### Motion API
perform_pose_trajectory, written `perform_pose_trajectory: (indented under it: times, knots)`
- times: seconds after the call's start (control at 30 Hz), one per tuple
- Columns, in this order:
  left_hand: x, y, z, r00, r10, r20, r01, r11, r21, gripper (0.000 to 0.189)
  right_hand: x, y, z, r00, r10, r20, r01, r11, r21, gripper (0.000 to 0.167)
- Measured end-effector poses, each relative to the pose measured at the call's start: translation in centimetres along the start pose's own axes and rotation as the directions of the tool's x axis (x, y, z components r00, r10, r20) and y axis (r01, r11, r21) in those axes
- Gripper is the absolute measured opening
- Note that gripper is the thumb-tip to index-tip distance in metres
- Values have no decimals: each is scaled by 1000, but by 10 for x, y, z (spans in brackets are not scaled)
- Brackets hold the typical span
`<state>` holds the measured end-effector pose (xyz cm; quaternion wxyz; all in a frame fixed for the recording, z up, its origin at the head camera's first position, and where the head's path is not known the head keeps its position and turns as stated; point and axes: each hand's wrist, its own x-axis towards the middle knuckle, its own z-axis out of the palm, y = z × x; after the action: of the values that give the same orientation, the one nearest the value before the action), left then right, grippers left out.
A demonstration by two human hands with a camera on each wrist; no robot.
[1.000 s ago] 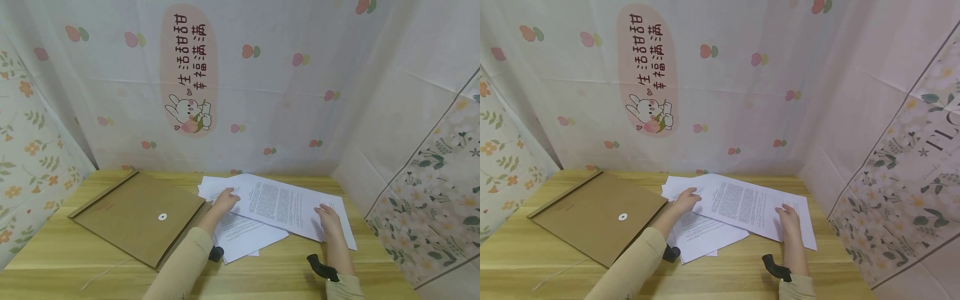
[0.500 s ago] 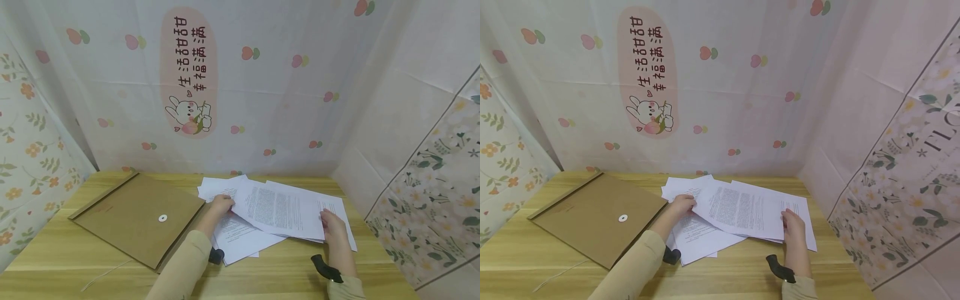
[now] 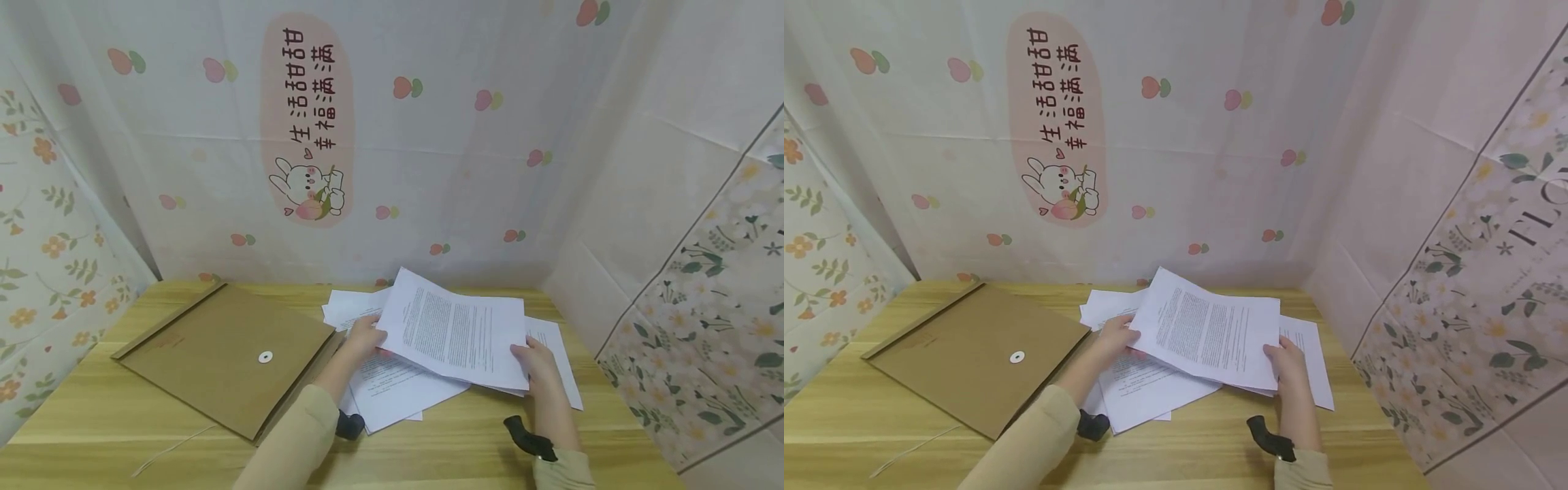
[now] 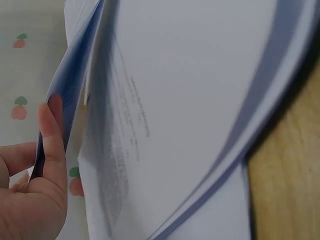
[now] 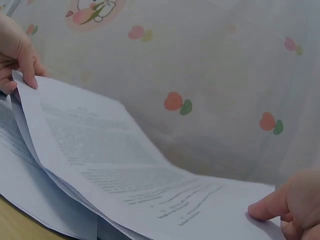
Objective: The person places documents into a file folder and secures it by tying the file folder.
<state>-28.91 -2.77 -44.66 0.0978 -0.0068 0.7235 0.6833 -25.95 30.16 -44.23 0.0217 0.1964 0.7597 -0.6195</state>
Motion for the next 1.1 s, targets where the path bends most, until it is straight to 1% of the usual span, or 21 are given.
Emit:
perform_pose_trajectory:
  times: [0.07,0.2,0.3,0.4,0.47,0.53,0.6,0.67,0.7,0.77,0.8,0.87,0.93,0.97,1.0,1.03,1.07,1.1]
  knots:
    - [-3,3,-2,1000,31,2,-31,999,-23,51,-2,-4,-1,1000,-1,-2,1,1000,20,67]
    - [-10,8,-8,998,58,-1,-58,996,-74,48,-9,-15,-1,1000,-29,1,29,998,58,66]
    - [-17,13,-14,995,96,-6,-96,991,-90,46,-16,-23,-1,996,-85,-4,85,993,78,67]
    - [-22,15,-22,988,155,-8,-155,982,-111,44,-23,-31,0,990,-140,-9,140,984,112,70]
    - [-26,16,-26,984,181,-10,-180,975,-131,43,-27,-36,0,983,-181,-4,180,973,145,70]
    - [-29,17,-30,977,211,-19,-212,969,-123,41,-31,-41,0,975,-223,-12,221,956,192,65]
    - [-33,18,-34,969,244,-30,-246,965,-95,38,-35,-44,1,956,-289,-41,290,928,235,58]
    - [-37,19,-36,960,275,-45,-277,960,-44,35,-39,-48,3,930,-356,-89,366,891,270,49]
    - [-39,19,-37,954,296,-52,-297,955,-4,33,-41,-51,4,916,-385,-112,401,871,285,45]
    - [-42,20,-38,938,341,-65,-336,939,77,29,-45,-55,5,892,-427,-150,453,841,295,36]
    - [-43,20,-39,927,368,-70,-359,926,114,29,-48,-57,6,884,-439,-158,467,832,299,33]
    - [-46,19,-40,912,402,-80,-386,908,165,33,-52,-61,8,883,-441,-163,470,827,307,30]
    - [-48,19,-42,898,431,-88,-413,894,173,40,-55,-64,9,890,-428,-159,457,836,303,29]
    - [-50,19,-43,895,437,-94,-418,893,168,45,-57,-65,9,893,-424,-151,451,841,298,29]
    - [-50,19,-45,894,437,-95,-421,895,149,50,-58,-67,10,897,-418,-145,443,846,297,30]
    - [-51,19,-47,898,430,-97,-416,899,136,53,-60,-68,10,901,-413,-134,434,849,301,30]
    - [-52,20,-49,902,420,-99,-408,905,122,55,-61,-69,11,903,-412,-119,428,851,304,30]
    - [-53,20,-51,908,407,-96,-397,911,107,56,-63,-69,11,904,-416,-97,424,846,323,30]
